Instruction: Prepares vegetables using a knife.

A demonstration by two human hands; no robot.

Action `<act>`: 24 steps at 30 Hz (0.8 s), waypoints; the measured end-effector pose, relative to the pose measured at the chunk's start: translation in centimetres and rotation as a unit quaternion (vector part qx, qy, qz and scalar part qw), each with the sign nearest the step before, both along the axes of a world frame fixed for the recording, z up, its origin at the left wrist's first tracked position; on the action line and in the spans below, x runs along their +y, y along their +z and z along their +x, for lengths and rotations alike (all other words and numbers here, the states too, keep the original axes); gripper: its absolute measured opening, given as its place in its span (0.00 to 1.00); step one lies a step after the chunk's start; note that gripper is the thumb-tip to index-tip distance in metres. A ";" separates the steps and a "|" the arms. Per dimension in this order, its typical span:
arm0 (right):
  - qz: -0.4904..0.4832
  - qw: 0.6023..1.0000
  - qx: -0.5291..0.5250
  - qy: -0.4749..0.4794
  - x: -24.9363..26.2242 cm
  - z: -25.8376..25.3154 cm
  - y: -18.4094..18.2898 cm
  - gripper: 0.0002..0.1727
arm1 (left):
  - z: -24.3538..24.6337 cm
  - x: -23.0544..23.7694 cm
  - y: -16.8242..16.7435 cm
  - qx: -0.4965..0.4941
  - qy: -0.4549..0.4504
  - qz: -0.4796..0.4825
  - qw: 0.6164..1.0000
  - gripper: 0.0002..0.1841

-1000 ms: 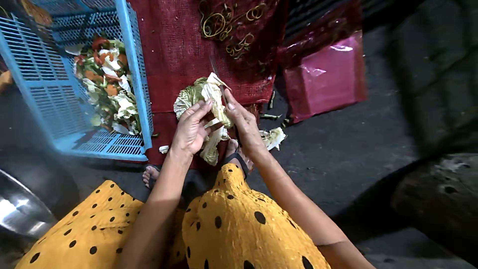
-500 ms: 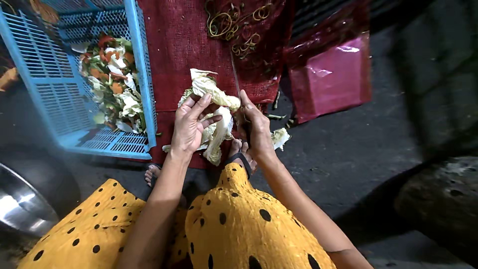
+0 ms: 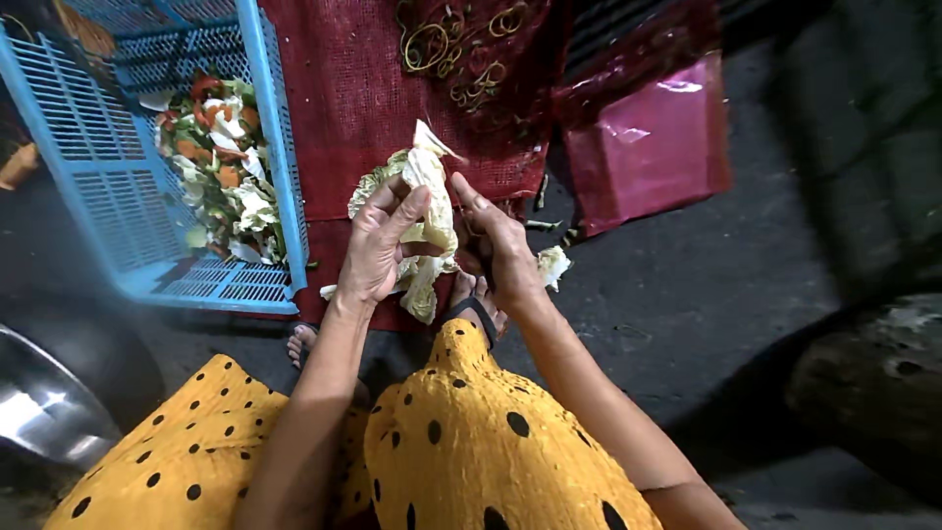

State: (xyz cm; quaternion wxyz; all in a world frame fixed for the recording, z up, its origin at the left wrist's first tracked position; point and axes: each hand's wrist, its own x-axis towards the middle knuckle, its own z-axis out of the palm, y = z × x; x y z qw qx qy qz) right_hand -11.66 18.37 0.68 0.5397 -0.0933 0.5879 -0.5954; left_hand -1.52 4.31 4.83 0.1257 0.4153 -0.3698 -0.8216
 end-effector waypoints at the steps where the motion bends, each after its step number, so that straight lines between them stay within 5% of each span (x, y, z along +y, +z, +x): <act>1: -0.004 1.000 -0.009 0.009 -0.1 0.1 0.1 0.30 | 0.0 0.1 -0.1 -0.012 -0.009 -0.005 1.000 0.09; 7: -0.018 0.998 -0.064 0.002 -0.9 -0.1 1.4 0.26 | 0.4 0.7 -1.5 -0.006 -0.038 -0.024 0.999 0.11; 11: -0.052 0.996 -0.072 -0.029 -1.0 -0.3 1.6 0.25 | 0.5 0.5 -1.7 -0.034 -0.024 -0.045 0.998 0.04; 16: -0.061 0.997 -0.048 -0.026 -0.8 -0.7 1.1 0.25 | 0.1 0.5 -1.4 -0.023 0.009 -0.053 0.998 0.10; 18: -0.044 0.997 -0.057 -0.030 -0.6 -0.6 0.7 0.25 | -0.4 0.5 -0.6 -0.022 -0.008 -0.038 0.999 0.19; 24: -0.010 0.999 -0.029 -0.042 0.3 0.2 -0.1 0.32 | -0.6 2.1 1.3 -0.069 -0.152 -0.135 0.977 0.10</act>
